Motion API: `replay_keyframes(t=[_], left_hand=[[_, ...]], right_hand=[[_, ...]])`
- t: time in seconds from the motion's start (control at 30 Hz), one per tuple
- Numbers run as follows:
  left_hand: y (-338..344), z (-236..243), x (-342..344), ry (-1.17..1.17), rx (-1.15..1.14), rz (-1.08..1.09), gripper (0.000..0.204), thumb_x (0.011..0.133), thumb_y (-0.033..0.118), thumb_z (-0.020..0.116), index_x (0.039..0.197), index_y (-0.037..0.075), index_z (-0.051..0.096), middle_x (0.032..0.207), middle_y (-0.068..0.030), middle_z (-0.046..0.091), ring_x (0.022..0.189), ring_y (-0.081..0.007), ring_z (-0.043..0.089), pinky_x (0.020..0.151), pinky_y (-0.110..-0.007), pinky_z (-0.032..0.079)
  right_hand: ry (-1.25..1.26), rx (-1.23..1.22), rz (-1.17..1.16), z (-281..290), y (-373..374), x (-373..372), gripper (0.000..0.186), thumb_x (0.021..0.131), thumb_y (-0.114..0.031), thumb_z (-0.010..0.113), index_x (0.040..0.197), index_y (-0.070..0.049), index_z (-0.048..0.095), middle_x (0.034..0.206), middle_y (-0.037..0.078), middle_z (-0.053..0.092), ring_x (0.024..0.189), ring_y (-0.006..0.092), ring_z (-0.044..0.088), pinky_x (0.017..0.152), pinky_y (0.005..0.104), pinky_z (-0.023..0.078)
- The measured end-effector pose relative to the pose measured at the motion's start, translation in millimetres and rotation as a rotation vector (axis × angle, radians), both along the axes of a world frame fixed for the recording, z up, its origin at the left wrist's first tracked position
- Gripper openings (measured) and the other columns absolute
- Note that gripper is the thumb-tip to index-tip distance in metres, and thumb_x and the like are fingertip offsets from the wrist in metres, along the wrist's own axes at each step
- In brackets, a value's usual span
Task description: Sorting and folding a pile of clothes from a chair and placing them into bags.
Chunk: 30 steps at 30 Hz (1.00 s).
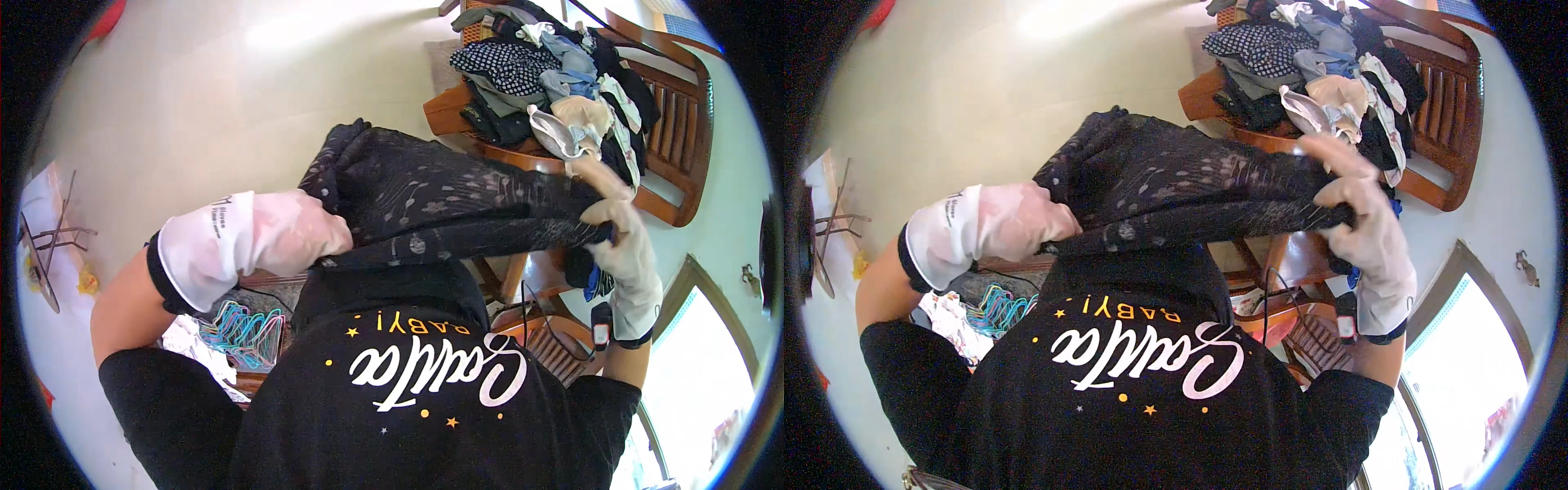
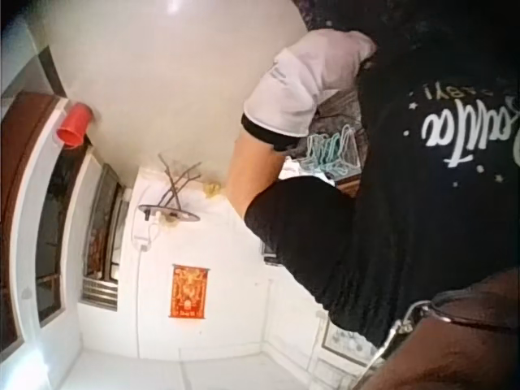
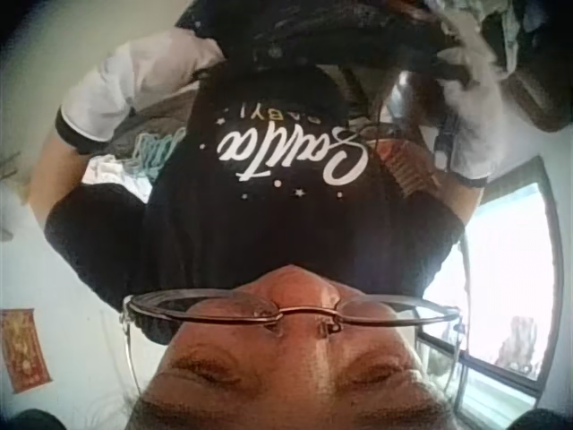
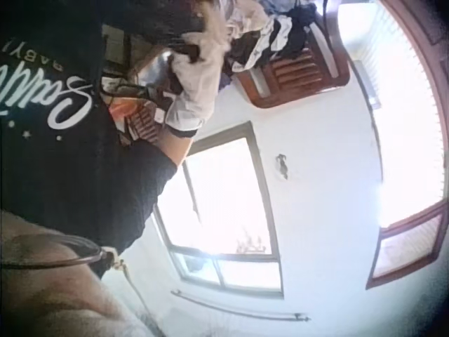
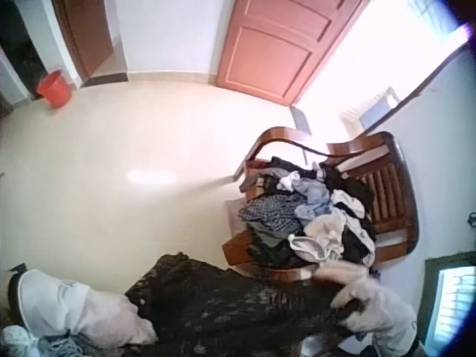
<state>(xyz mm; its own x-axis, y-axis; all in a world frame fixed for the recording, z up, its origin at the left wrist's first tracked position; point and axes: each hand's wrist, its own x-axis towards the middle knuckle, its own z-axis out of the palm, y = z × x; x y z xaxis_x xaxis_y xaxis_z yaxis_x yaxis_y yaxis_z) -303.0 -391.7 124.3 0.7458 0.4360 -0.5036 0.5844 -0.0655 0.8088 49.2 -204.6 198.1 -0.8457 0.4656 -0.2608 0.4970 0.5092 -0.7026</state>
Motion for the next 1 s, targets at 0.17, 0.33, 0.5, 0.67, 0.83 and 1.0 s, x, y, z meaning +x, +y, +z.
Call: replay_keyframes(t=[0.17, 0.33, 0.5, 0.67, 0.83, 1.0], left_hand=[[7, 0, -27, -0.071, -0.013, 0.218, 0.032, 0.062, -0.005, 0.055, 0.092, 0.003, 0.065, 0.105, -0.0161, 0.067, 0.09, -0.0364, 0.064, 0.077, -0.04, 0.052], [23, 19, -42, -0.065, 0.269, 0.329, 0.02, 0.053, -0.009, 0.056, 0.069, 0.003, 0.054, 0.101, -0.0117, 0.069, 0.09, -0.0315, 0.065, 0.071, -0.04, 0.051], [24, 39, -29, 0.238, 0.765, 0.034, 0.009, 0.061, 0.02, 0.061, 0.055, 0.015, 0.057, 0.072, 0.0, 0.061, 0.062, -0.0188, 0.061, 0.061, -0.034, 0.049], [24, 44, -24, 0.364, 0.761, -0.075, 0.007, 0.063, 0.017, 0.061, 0.057, 0.016, 0.058, 0.07, -0.0003, 0.059, 0.06, -0.0192, 0.062, 0.06, -0.033, 0.05], [14, 24, -23, 0.469, 0.756, -0.038, 0.004, 0.069, 0.013, 0.06, 0.066, 0.015, 0.062, 0.075, -0.0015, 0.06, 0.065, -0.0208, 0.064, 0.063, -0.034, 0.052], [-4, -2, -15, 0.452, 0.543, -0.001, 0.028, 0.079, 0.01, 0.054, 0.104, 0.019, 0.066, 0.089, -0.0072, 0.062, 0.077, -0.0247, 0.066, 0.066, -0.037, 0.053]], right_hand=[[0.086, -0.649, 0.098, -27, -9, 8, 0.033, 0.057, 0.006, 0.062, 0.074, -0.005, 0.036, 0.117, 0.021, 0.063, 0.114, 0.0354, 0.058, 0.1, 0.0424, 0.04], [-0.064, -1.002, 0.209, -45, -15, -30, 0.04, 0.059, 0.003, 0.054, 0.099, 0.001, 0.05, 0.117, 0.021, 0.063, 0.11, 0.0287, 0.061, 0.096, 0.0324, 0.044], [-0.249, -1.124, 0.376, -40, -18, -60, 0.076, 0.061, 0.0, 0.05, 0.137, -0.006, 0.048, 0.122, 0.019, 0.061, 0.11, 0.0295, 0.061, 0.095, 0.0366, 0.047], [-0.388, -0.773, 0.7, -39, -26, -56, 0.059, 0.063, -0.002, 0.054, 0.122, -0.007, 0.055, 0.117, 0.016, 0.061, 0.106, 0.0286, 0.061, 0.092, 0.0377, 0.048], [-0.46, -0.205, 0.695, -19, -23, -63, 0.02, 0.063, -0.019, 0.068, 0.071, -0.001, 0.067, 0.078, 0.015, 0.064, 0.079, 0.0361, 0.062, 0.073, 0.0415, 0.049], [-0.375, 0.222, 0.498, 7, -17, -53, 0.029, 0.071, -0.033, 0.07, 0.066, -0.004, 0.068, 0.074, 0.012, 0.063, 0.075, 0.0327, 0.062, 0.073, 0.041, 0.05]])
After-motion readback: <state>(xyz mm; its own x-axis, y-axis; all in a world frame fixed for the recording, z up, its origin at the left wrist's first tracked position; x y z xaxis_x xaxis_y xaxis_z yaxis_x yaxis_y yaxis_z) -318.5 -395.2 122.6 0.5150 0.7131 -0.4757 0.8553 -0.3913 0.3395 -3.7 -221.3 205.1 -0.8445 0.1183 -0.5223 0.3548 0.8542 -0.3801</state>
